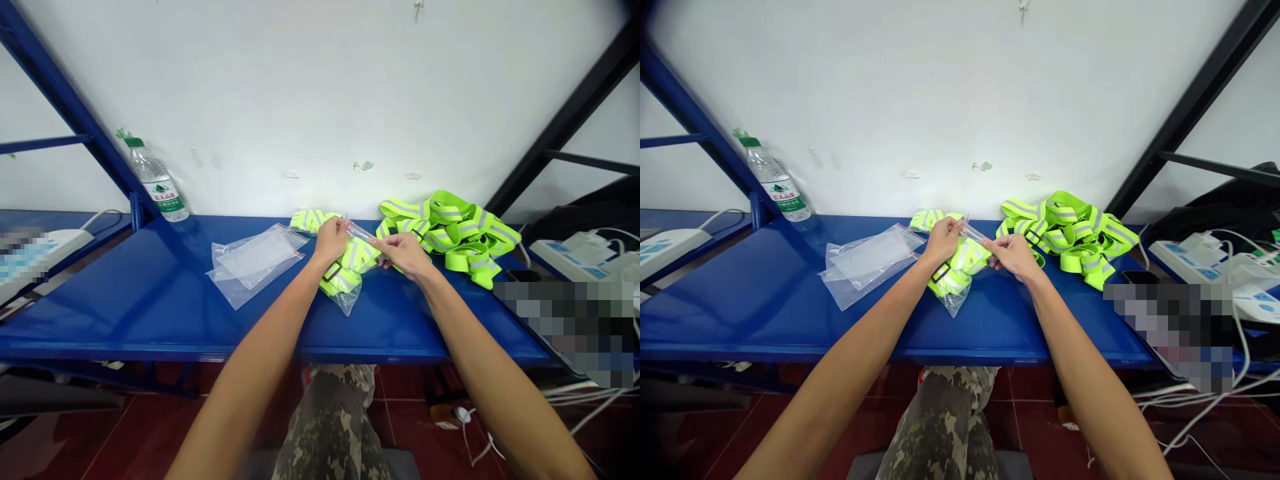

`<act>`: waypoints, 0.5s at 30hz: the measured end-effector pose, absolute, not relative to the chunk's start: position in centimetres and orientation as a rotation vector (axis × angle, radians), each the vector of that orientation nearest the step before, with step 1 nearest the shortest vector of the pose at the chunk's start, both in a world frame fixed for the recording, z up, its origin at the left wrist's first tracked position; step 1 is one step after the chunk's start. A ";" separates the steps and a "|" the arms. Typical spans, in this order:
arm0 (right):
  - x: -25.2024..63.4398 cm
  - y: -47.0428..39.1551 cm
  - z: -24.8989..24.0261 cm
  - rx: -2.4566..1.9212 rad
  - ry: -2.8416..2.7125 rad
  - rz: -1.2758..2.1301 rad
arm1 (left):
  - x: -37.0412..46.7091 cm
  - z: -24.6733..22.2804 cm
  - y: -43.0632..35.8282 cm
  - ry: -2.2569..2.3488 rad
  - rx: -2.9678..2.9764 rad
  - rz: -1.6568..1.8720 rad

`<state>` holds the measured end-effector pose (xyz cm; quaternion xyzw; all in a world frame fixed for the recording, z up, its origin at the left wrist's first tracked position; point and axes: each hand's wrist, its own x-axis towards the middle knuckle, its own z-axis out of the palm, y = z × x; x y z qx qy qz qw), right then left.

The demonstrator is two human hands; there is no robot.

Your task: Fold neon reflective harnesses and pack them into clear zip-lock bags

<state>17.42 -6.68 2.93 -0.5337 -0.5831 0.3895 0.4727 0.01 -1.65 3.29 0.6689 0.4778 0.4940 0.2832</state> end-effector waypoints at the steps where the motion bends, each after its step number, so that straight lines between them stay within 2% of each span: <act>1: 17.4 -6.8 3.0 -1.304 -1.418 0.950 | -0.1 3.3 -1.6 1.302 1.783 1.345; 8: 17.5 -6.9 3.0 -1.315 -1.397 0.812 | -0.7 2.9 -1.5 1.453 1.759 1.417; 15: 18.0 -6.2 2.1 -1.227 -1.369 0.841 | -0.4 2.0 -1.5 1.536 1.696 1.437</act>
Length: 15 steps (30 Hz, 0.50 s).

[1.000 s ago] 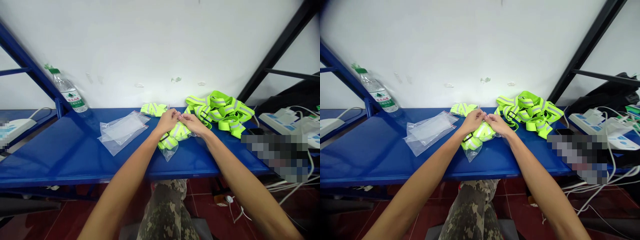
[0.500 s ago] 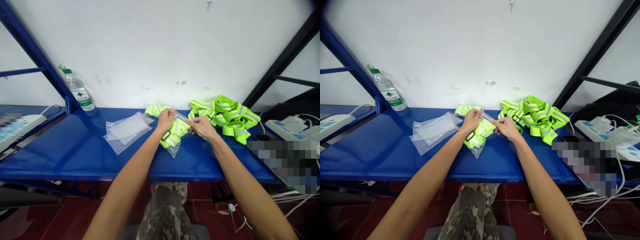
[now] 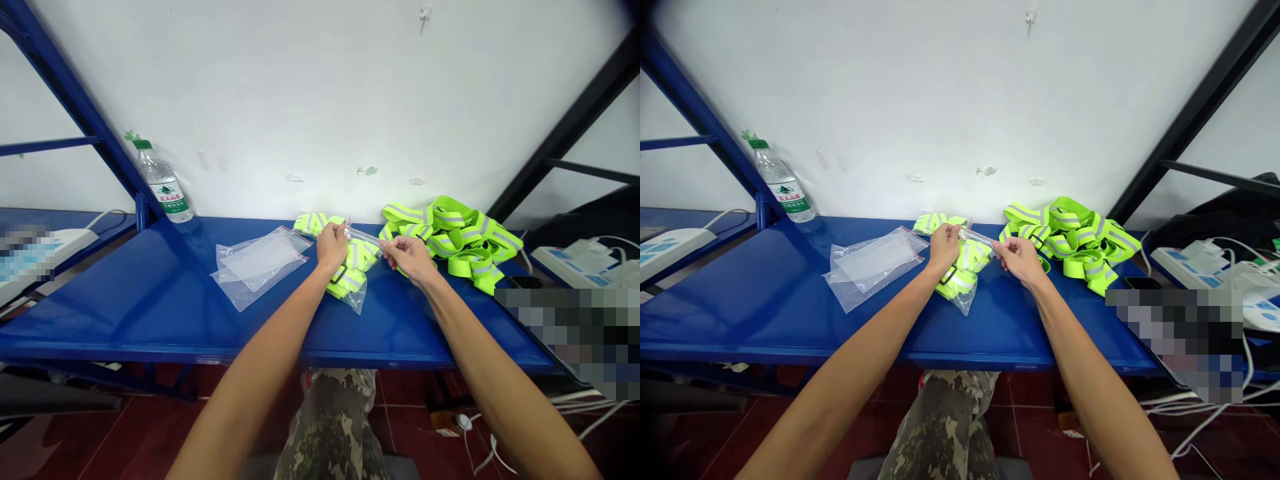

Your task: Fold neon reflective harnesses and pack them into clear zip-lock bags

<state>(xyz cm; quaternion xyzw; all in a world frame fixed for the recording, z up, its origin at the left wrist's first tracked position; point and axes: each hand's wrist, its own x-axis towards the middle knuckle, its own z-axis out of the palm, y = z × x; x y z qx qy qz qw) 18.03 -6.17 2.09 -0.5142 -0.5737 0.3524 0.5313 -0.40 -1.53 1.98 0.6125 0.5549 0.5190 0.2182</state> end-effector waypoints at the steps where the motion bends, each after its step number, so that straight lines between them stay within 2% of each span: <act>1: 18.0 -6.2 2.0 -1.209 -1.364 0.841 | -0.4 2.0 -1.6 1.531 1.701 1.451; 10: 16.8 -7.3 2.6 -1.180 -1.342 1.104 | 0.1 2.8 -3.1 1.506 1.742 1.475; 15: 17.0 -6.8 2.4 -1.115 -1.252 1.060 | 0.1 3.9 -3.9 1.736 1.603 1.175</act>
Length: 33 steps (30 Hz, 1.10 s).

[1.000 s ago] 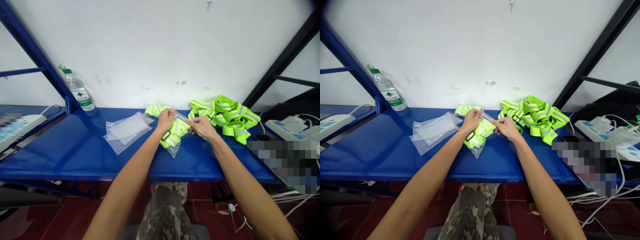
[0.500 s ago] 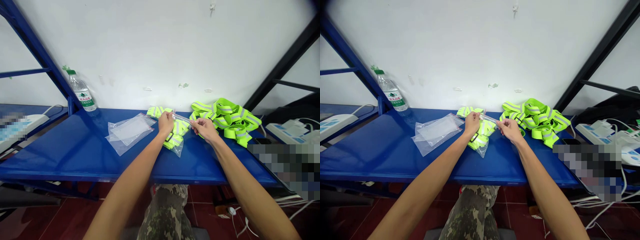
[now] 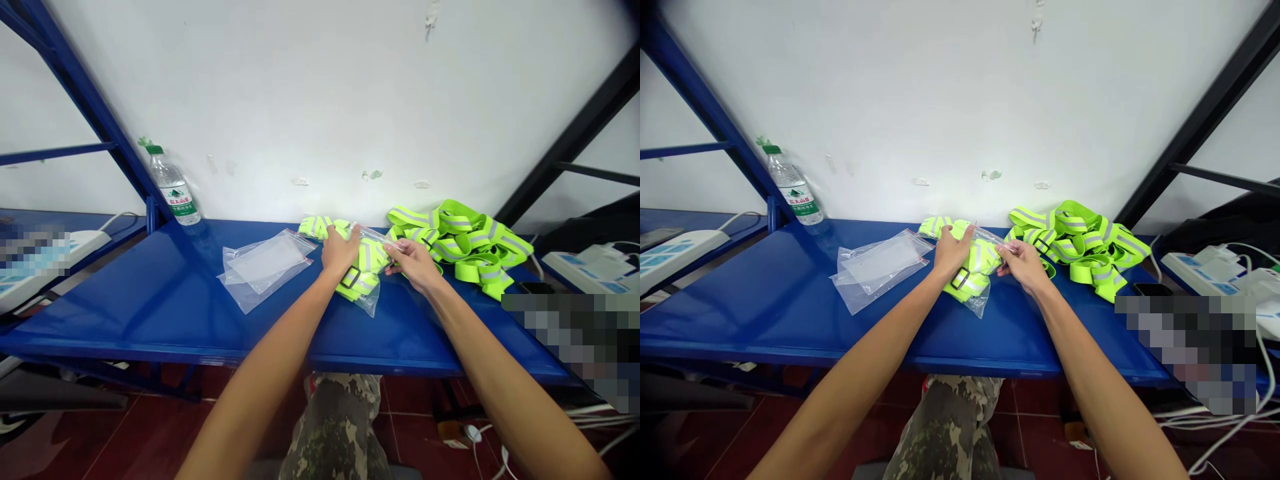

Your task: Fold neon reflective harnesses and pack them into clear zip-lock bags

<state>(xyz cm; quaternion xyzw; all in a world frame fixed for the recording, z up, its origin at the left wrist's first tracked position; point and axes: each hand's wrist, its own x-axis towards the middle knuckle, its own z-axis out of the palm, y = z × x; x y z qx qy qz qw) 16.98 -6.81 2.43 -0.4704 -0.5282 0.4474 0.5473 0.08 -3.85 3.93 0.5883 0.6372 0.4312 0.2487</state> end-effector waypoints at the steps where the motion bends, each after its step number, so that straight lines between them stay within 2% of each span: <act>1: 17.0 -6.7 2.5 -1.109 -1.220 1.047 | 0.1 4.1 -4.0 1.732 1.621 1.069; 4: 16.9 -6.9 2.8 -1.128 -1.124 1.050 | 0.2 4.4 -4.3 1.686 1.680 0.828; 6: 16.7 -7.2 2.9 -1.180 -1.127 1.122 | 0.5 4.3 -4.5 1.689 1.698 0.789; 10: 16.4 -7.5 2.9 -1.216 -1.192 1.273 | 0.9 3.7 -4.9 1.700 1.799 0.841; 16: 16.6 -7.4 2.7 -1.119 -1.234 1.222 | 1.6 3.6 -5.4 1.726 1.985 0.935; 23: 16.2 -8.0 3.0 -1.148 -1.155 1.344 | 1.1 3.4 -5.2 1.647 2.133 1.009; 29: 15.9 -7.5 2.7 -1.112 -1.134 1.240 | 0.7 4.5 -6.2 1.647 2.173 1.041; 33: 15.6 -6.9 2.2 -1.107 -0.997 1.078 | 2.4 4.9 -8.4 1.662 2.371 1.201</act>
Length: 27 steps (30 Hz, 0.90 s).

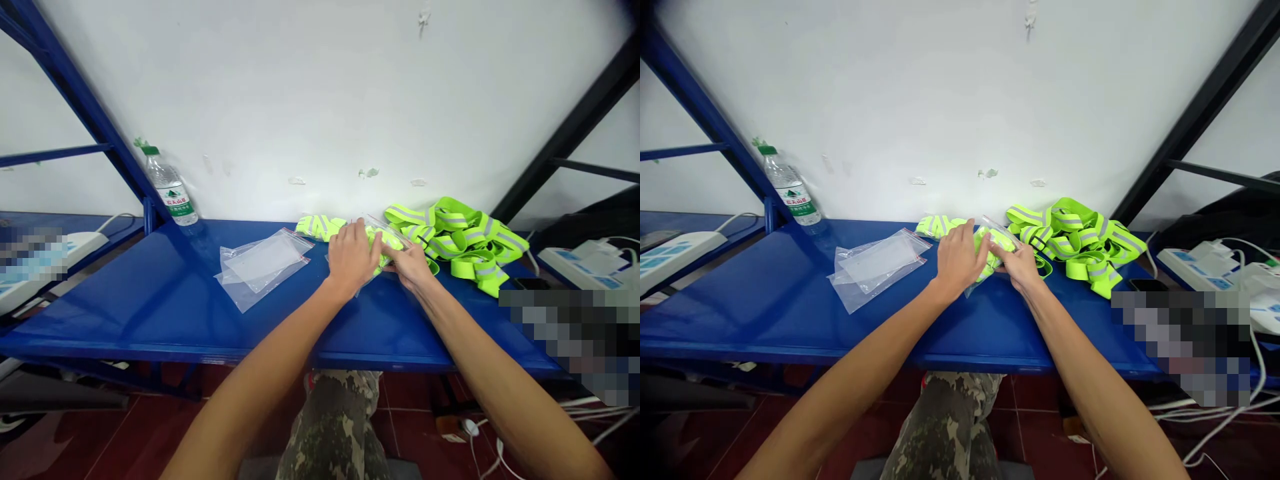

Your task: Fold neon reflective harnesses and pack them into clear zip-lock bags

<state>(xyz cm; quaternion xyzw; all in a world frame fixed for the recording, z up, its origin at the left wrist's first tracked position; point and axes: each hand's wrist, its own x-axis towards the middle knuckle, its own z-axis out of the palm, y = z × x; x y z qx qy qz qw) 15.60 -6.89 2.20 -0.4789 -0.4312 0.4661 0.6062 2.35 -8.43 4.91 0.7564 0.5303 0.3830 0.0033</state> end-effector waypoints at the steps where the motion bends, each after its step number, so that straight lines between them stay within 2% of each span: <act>1: 15.5 -6.7 2.1 -1.069 -0.962 1.052 | 2.8 4.7 -8.9 1.634 2.422 1.200; 7: 15.9 -6.3 2.0 -1.053 -0.820 1.155 | 3.1 2.5 -8.8 1.445 2.679 0.812; 10: 15.9 -6.7 2.6 -1.066 -0.845 1.250 | 2.3 2.6 -8.4 1.599 2.683 0.687; 16: 15.0 -7.8 3.4 -0.887 -1.083 1.255 | 0.5 6.0 -8.1 1.911 2.609 0.766; 21: 15.4 -7.5 2.9 -1.062 -1.179 1.053 | -1.8 9.1 -3.3 2.125 2.621 0.857; 23: 15.6 -7.1 2.5 -1.131 -1.194 0.987 | -2.8 9.6 -0.8 2.168 2.579 0.630; 25: 15.9 -6.7 2.1 -1.178 -1.224 0.922 | -3.6 9.4 1.1 1.952 2.554 0.117; 27: 16.0 -6.4 1.7 -1.209 -1.268 0.865 | -4.2 8.6 2.0 1.796 2.533 -0.102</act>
